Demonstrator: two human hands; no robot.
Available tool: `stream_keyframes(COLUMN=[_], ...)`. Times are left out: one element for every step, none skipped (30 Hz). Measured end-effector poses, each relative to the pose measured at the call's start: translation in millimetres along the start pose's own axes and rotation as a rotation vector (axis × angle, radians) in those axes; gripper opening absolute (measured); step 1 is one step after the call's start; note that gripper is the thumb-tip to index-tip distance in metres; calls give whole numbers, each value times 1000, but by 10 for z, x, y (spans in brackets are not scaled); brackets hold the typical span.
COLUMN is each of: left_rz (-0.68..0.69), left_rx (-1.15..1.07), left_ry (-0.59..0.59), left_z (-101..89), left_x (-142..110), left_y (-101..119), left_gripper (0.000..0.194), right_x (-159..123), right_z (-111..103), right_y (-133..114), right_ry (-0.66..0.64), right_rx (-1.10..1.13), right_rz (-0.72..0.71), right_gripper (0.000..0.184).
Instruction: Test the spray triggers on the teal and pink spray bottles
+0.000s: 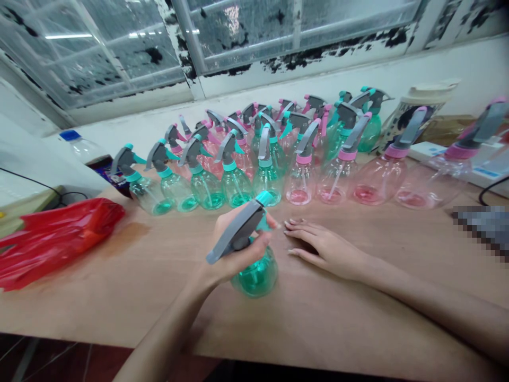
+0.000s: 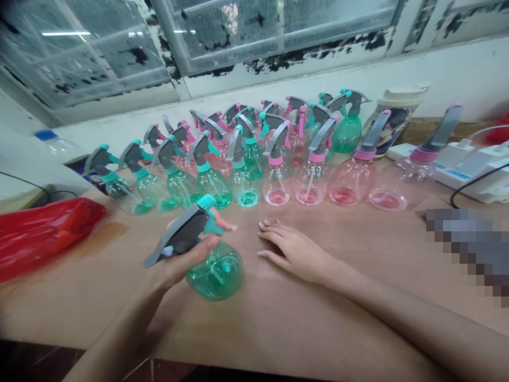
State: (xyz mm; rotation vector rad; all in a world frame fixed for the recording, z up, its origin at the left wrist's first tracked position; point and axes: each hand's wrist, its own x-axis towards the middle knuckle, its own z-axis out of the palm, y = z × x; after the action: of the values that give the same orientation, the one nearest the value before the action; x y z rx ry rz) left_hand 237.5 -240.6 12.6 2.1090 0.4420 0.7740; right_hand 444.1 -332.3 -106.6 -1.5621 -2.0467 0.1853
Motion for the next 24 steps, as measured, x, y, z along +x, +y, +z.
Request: stream_keyframes(left_rz=[2, 5, 4, 2, -7, -11, -11, -12, -10, -5, -3, 0, -1, -2, -4, -10, -20, -37, -57, -73, -84, -88, -93, -96], left_rx=[-33, -64, -89, -103, -109, -117, -124, -129, -133, -135, -134, -124, -106, -83, -50, -9, 34, 75, 110, 134, 143, 142, 139, 137], left_ry=[-12, -23, -30, -29, -28, -22, -21, -25, -27, -24, -20, -11, -6, -1, -3, -14, -20, -23, -27, -30, -43, -62, -89, -122], left_z=[6, 13, 19, 24, 26, 27, 25, 22, 17, 12, 7, 2, -3, -8, -13, -19, -26, -36, -47, -61, -77, -94, -110, -126], left_x=[3, 3, 1, -4, -11, -19, -26, -31, -35, -35, -34, -32, -29, -29, -32, -39, -52, -70, -93, -121, -153, -187, -223, -258], left_y=[-5, -10, -14, -16, -18, -17, -15, -13, -10, -9, -10, -14, -23, -36, -53, -72, -93, -112, -130, -145, -155, -161, -163, -162], left_gripper=[15, 21, 26, 30, 33, 35, 38, 40, 42, 43, 43, 43, 43, 43, 44, 45, 47, 49, 53, 56, 60, 64, 68, 72], right_x=[0, 0, 0, 0, 0, 0, 0, 0, 0, 0, 0, 0, 0, 0, 0, 0, 0, 1, 1, 2, 2, 2, 2, 0], right_z=[-1, -2, -3, -4, -4, -4, -3, -3, -3, -3, -3, -3, -3, -3, -3, -4, -4, -4, -4, -4, -2, 0, 4, 9], right_y=[-1, -1, -2, -2, -3, -3, -4, -4, -5, -5, -4, -3, -2, -1, -1, -1, -2, -4, -5, -6, -7, -6, -5, -3], right_ry=[-1, -1, 0, 1, 1, 0, -2, -3, -7, -9, -11, -11, -9, -8, -6, -4, -4, -4, -4, -3, -2, 2, 6, 11], right_rx=[2, 4, 6, 8, 8, 7, 5, 3, 0, -3, -6, -8, -10, -11, -11, -10, -8, -7, -7, -6, -5, -4, -3, -3], right_rz=[0, 0, -1, 0, 1, 4, 6, 8, 7, 7, 6, 5, 3, 2, 0, -3, -5, -7, -7, -6, -4, -1, 0, 1], right_gripper=[42, 42, 42, 42, 42, 42, 42, 42, 42, 42, 42, 42, 42, 42, 42, 42, 42, 42, 42, 42, 41, 41, 41, 41])
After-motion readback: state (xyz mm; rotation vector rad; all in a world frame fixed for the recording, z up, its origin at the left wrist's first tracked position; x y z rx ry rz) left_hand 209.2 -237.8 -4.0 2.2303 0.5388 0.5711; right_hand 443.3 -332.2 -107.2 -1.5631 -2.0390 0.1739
